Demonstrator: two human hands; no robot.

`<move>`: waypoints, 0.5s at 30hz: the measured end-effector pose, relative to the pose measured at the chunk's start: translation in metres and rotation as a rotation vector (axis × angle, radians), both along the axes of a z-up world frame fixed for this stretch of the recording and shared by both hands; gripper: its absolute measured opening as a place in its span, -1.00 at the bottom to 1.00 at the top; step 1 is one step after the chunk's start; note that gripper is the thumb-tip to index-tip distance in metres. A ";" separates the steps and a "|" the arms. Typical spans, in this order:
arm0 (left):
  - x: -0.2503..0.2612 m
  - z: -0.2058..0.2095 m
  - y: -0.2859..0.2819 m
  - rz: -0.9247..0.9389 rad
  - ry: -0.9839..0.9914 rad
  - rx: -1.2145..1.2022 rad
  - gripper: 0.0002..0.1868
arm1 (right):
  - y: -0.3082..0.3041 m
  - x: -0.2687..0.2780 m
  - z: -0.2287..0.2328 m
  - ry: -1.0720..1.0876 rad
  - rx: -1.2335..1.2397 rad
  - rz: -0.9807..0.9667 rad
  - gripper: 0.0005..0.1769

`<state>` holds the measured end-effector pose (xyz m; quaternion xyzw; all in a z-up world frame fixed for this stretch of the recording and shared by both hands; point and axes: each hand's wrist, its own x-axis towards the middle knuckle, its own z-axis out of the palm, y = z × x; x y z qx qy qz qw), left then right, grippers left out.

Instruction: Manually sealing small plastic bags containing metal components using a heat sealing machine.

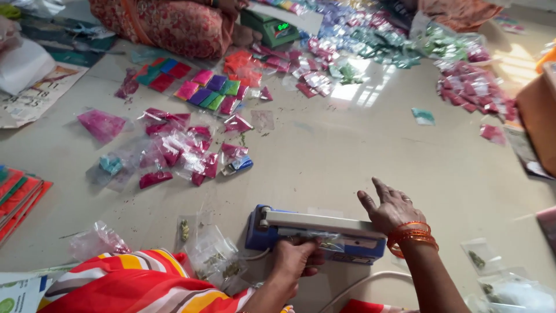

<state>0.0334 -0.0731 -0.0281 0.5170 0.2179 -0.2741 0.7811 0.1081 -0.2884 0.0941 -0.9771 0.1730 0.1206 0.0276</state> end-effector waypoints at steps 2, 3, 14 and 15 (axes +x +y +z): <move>-0.001 0.001 0.004 0.012 0.011 0.018 -0.74 | 0.010 0.000 -0.001 0.022 0.024 -0.015 -0.11; -0.005 0.002 0.005 0.016 0.008 0.031 -0.73 | 0.014 -0.003 -0.001 0.032 0.042 -0.037 -0.11; -0.008 0.003 0.017 -0.013 -0.004 0.071 -0.76 | 0.015 -0.003 0.001 0.149 0.074 -0.173 -0.13; -0.010 0.000 0.020 -0.002 -0.007 0.085 -0.77 | 0.017 -0.006 0.001 0.106 0.064 -0.169 -0.13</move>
